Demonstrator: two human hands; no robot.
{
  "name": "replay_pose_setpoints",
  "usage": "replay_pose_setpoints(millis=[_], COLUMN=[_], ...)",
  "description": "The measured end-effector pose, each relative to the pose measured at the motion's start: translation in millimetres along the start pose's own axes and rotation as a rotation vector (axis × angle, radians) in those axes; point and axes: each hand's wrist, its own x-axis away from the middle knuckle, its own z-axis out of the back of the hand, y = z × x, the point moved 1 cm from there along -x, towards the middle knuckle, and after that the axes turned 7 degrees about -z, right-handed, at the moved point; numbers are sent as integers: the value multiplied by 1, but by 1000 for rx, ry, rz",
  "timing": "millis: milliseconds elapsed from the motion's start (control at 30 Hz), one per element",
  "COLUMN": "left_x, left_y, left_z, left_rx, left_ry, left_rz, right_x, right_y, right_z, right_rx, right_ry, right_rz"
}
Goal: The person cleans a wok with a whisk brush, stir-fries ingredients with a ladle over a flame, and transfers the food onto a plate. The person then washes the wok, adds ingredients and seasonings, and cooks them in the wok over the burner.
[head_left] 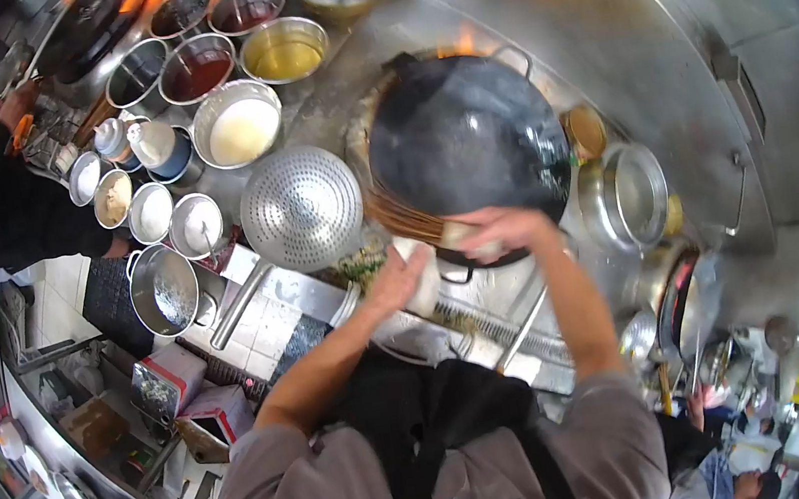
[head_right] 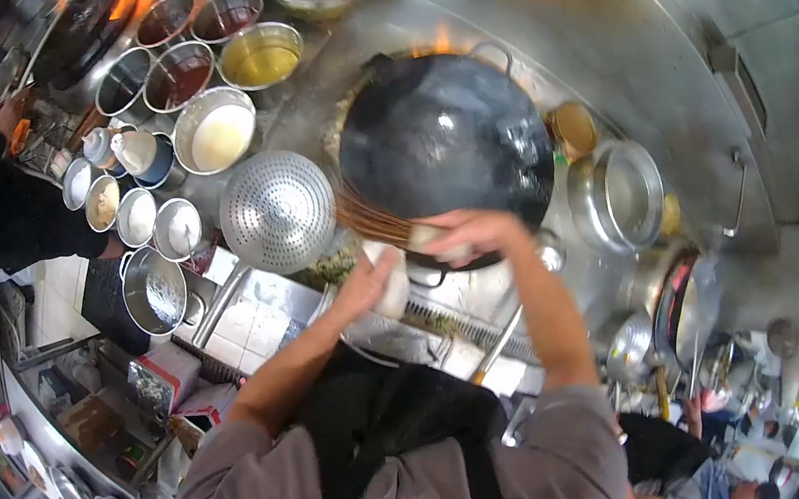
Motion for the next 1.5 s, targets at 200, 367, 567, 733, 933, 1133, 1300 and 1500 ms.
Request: replay_pose_setpoints(millis=[200,367,567,733,933,1133,1300,1500], left_x=[52,94,100,97,107,158,165,171], left_y=[10,2,-23,-49,-85,-80,-51,12], left_z=[84,130,141,133,143,102,75,-102], left_rx=[191,171,-378,-481,-464,-557,-796,-777], left_ry=[53,65,18,188,267,502,629,-229], left_rz=[67,17,74,-36,-147,-34,-408,-971], right_x=[111,102,-10,31,57,217,233,200], right_y=[80,143,316,305,339,278,307,329], right_z=[119,-20,-135,-107,-59,37,89,210], right_rx=[413,109,86,436,36,-175,-77,22], right_ry=[1481,1872,1328,1787,1668,1675,1766,1844], right_rz=[118,499,130,-90,304,557,293,8])
